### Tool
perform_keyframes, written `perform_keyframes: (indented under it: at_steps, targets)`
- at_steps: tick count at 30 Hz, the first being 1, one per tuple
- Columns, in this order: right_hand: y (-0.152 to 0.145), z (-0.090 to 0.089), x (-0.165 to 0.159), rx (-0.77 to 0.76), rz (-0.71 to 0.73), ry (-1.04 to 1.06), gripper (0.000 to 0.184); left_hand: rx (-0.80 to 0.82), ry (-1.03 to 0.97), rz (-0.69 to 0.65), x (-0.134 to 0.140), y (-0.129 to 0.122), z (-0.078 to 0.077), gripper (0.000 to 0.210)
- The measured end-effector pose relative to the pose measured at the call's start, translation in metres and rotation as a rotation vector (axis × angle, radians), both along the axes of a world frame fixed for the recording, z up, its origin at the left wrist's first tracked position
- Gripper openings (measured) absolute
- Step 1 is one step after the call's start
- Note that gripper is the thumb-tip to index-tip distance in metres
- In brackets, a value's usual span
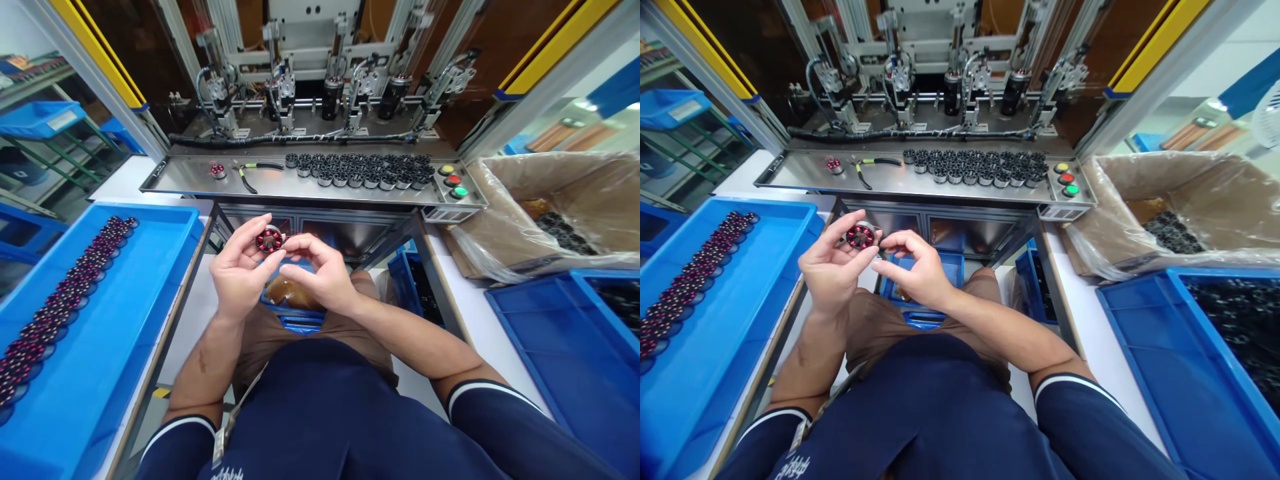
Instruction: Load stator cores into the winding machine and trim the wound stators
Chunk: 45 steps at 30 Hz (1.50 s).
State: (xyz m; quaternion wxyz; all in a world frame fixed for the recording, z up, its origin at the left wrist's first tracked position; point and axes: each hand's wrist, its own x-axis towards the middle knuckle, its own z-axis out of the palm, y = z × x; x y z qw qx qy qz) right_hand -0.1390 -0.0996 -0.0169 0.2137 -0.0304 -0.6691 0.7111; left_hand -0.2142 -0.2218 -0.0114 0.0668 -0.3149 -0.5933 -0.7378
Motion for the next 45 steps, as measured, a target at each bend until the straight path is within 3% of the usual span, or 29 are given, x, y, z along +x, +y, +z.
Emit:
perform_keyframes:
  at_steps: [3,10,34,40,45]
  targets:
    - [0.002,0.008,-0.001,0.01,-0.072,0.074,0.042,-0.023,0.028,0.018,0.004,-0.001,0.004,0.047]
    - [-0.002,0.015,-0.002,-0.023,-0.057,0.081,0.02,-0.037,-0.022,0.012,0.005,-0.001,0.005,0.046]
    - [0.005,0.019,-0.002,-0.069,-0.042,0.095,0.018,0.058,-0.161,-0.268,0.002,-0.004,0.004,0.047]
    - [0.004,0.017,-0.001,0.029,-0.062,0.142,0.017,0.047,-0.049,-0.088,0.0,0.002,0.001,0.045]
    - [0.003,0.017,0.0,-0.028,-0.041,0.15,0.013,0.041,0.087,0.013,0.002,0.003,-0.003,0.044]
